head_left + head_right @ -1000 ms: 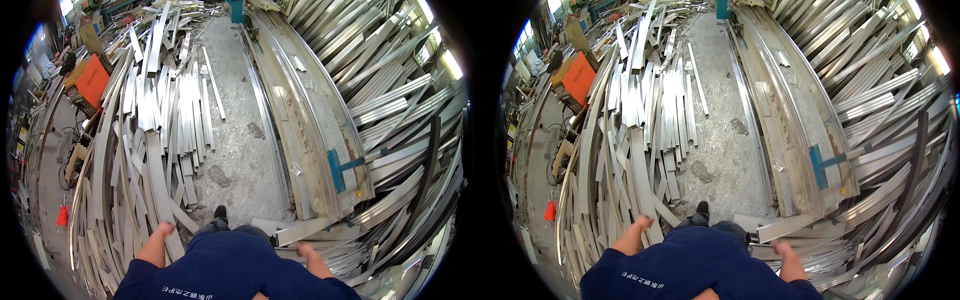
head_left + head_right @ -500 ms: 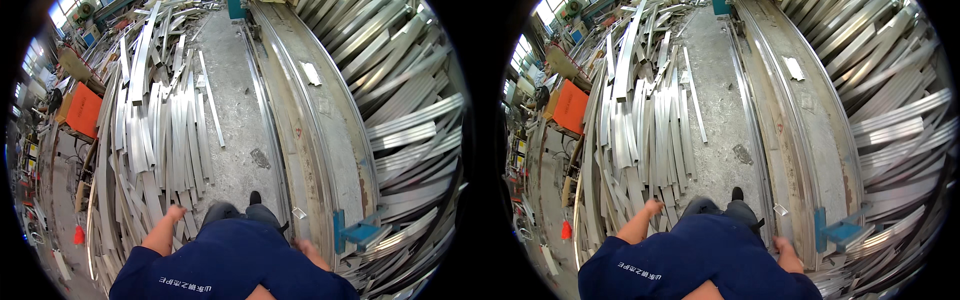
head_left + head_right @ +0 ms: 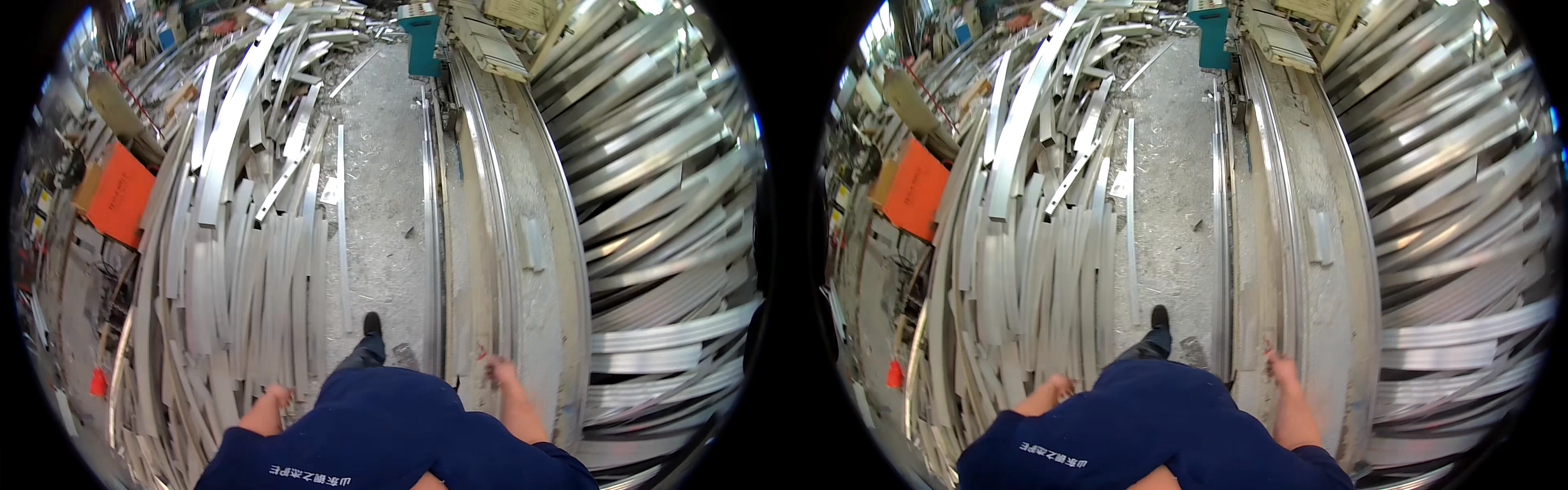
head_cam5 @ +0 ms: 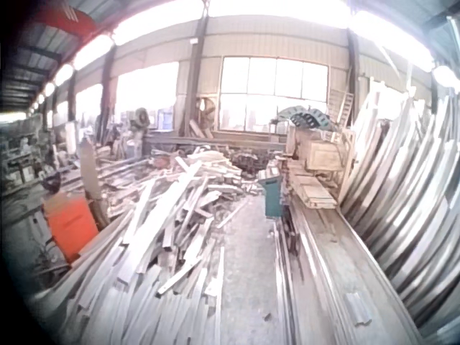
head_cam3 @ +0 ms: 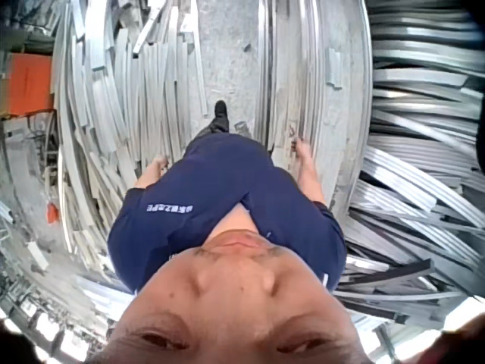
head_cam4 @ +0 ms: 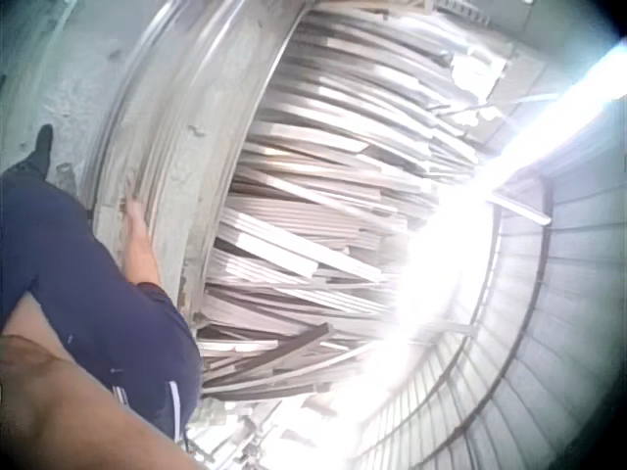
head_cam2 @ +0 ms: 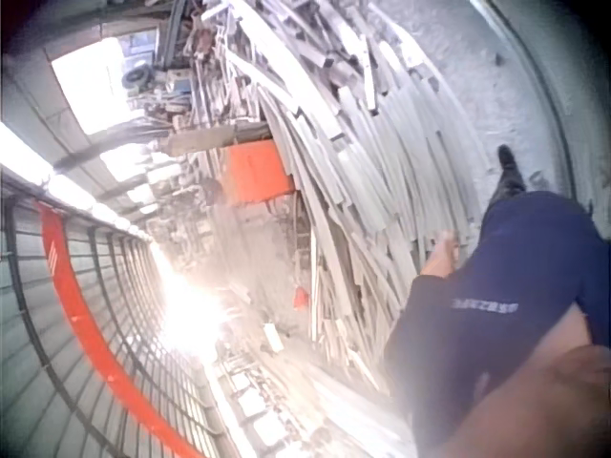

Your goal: The person walks through a cluttered workshop, picks up a box and places it on a pile, then moves to a workbench to pick up a tape measure and a power tool. They gather small metal pieces into a container, handle long metal profiles, and inspect short cut pieces near a cutting machine before walking back through the area.

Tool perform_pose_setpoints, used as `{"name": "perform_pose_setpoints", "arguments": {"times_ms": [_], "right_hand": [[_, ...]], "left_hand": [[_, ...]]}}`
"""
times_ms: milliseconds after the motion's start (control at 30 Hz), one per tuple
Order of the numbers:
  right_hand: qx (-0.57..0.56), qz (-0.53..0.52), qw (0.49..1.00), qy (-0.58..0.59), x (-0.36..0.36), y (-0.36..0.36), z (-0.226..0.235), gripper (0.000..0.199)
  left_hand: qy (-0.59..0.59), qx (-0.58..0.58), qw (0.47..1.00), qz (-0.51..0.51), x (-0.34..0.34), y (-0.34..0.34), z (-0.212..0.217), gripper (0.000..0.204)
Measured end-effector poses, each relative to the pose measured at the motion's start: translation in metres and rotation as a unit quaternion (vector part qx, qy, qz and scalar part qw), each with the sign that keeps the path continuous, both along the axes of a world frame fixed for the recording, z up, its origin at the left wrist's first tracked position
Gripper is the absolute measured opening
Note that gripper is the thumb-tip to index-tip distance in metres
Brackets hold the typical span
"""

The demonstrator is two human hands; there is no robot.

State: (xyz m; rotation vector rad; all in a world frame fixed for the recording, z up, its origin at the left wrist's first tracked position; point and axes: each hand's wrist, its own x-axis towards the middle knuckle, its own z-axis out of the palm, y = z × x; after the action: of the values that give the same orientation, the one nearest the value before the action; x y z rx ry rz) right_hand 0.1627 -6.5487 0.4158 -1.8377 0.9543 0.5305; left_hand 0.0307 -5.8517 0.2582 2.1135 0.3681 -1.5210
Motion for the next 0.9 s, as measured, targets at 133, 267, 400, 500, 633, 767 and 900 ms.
{"name": "perform_pose_setpoints", "arguments": {"times_ms": [133,267,400,500,633,767,900], "right_hand": [[0.111,0.395,0.909,0.066,0.04,-0.007,-0.019,0.032],[0.079,0.181,0.965,0.172,0.115,0.014,0.01,0.035],[0.065,0.0,0.97,0.235,0.239,0.017,0.004,0.036],[0.05,0.102,0.971,0.21,0.364,-0.002,-0.035,0.034],[0.028,0.076,0.991,0.108,0.56,0.012,-0.057,0.035],[0.097,0.094,0.99,-0.042,0.773,0.077,-0.001,0.035],[0.108,0.134,0.98,-0.098,0.915,0.137,0.003,0.033]], "left_hand": [[-0.126,0.035,0.956,0.262,0.208,-0.048,0.05,0.039],[-0.208,-0.045,0.928,0.307,0.394,-0.09,0.154,0.043],[-0.248,-0.03,0.924,0.289,0.521,-0.087,0.156,0.042],[-0.258,0.037,0.915,0.307,0.573,-0.059,0.104,0.041],[-0.121,0.034,0.94,0.318,0.594,-0.047,0.104,0.038],[-0.023,0.027,0.904,0.425,0.614,-0.032,0.08,0.031],[0.157,-0.003,0.914,0.373,0.661,-0.006,0.048,0.035]]}}
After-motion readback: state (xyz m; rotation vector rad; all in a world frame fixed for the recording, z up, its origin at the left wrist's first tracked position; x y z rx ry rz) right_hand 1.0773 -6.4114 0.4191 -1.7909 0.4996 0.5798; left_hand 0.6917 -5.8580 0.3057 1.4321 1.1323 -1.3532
